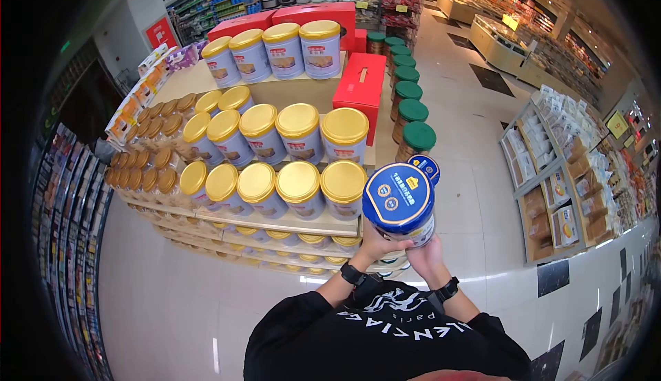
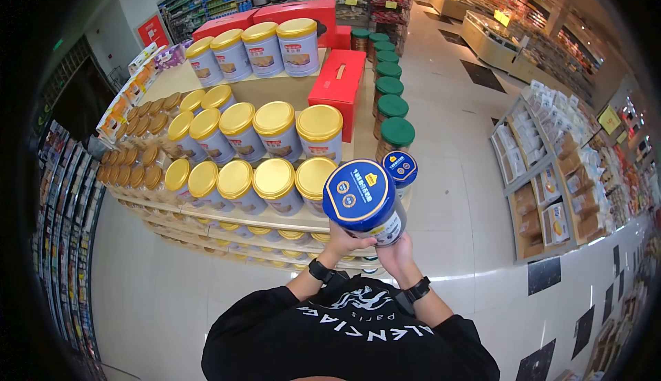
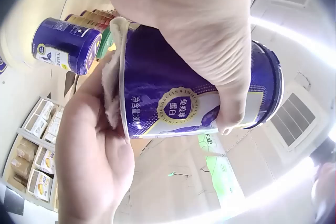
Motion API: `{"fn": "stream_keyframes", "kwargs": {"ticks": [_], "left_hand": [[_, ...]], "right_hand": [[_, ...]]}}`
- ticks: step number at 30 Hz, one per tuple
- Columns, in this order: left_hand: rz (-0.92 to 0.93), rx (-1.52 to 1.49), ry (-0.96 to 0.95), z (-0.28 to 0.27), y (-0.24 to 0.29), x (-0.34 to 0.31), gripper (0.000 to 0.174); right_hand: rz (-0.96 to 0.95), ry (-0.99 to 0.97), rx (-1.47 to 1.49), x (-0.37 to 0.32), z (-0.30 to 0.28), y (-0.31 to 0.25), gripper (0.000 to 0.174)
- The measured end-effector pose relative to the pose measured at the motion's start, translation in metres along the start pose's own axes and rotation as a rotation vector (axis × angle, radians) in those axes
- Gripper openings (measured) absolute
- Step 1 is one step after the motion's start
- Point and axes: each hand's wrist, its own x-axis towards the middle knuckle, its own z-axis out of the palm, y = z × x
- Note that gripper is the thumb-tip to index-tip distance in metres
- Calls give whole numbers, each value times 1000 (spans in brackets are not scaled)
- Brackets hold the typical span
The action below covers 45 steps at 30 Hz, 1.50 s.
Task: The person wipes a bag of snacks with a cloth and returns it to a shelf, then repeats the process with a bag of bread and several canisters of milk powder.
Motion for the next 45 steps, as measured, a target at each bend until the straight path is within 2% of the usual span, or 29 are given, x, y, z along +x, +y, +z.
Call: {"fn": "stream_keyframes", "kwargs": {"ticks": [1, 8, 11, 13, 17, 19, 22, 25, 26, 29, 30, 33, 36, 39, 40, 45], "left_hand": [[14, 152, -40, -9, -4, 0, 99], [35, 147, 9, -28, -25, 3, 94], [81, 128, 19, -26, -11, 12, 96], [-95, 136, -156, -33, -19, 9, 131], [-86, 170, -167, -21, -21, 4, 139], [-12, 217, -151, -17, -27, 4, 139], [-55, 156, -117, -13, -32, 11, 139], [-57, 221, -41, -11, -38, 18, 138], [-24, 278, 11, -15, -54, 17, 135], [28, 453, 57, -13, -55, 27, 133], [37, 463, 67, -11, -56, 29, 130], [50, 545, 60, -18, -78, 29, 128], [31, 556, 3, -22, -91, 30, 125], [33, 538, 41, -22, -102, 30, 124], [-19, 494, 43, -24, -106, 31, 124], [-31, 666, 79, -28, -111, 37, 120]], "right_hand": [[-5, -22, 17, 2, -2, 1, 50], [45, 86, 44, -16, 21, -19, 50], [-9, 138, 16, -17, 23, -31, 46], [-20, 218, 16, -15, 23, -38, 46], [-27, 221, -51, -3, -22, -37, 43], [13, 281, -121, 0, -32, -36, 37], [98, 318, -157, -1, -34, -42, 33], [178, 266, -531, 6, -44, -64, 32], [181, 275, -699, 11, -56, -69, 33], [130, 26, -1454, 23, -76, -91, 36], [-107, -66, -1612, 29, -75, -91, 49], [-312, 18, -1410, 43, -66, -82, 59], [-196, -138, -1231, 57, -53, -80, 76], [-229, -228, -1395, 70, -53, -83, 88], [-223, -206, -1410, 75, -57, -81, 88], [-261, -94, -1461, 92, -70, -67, 92]]}}
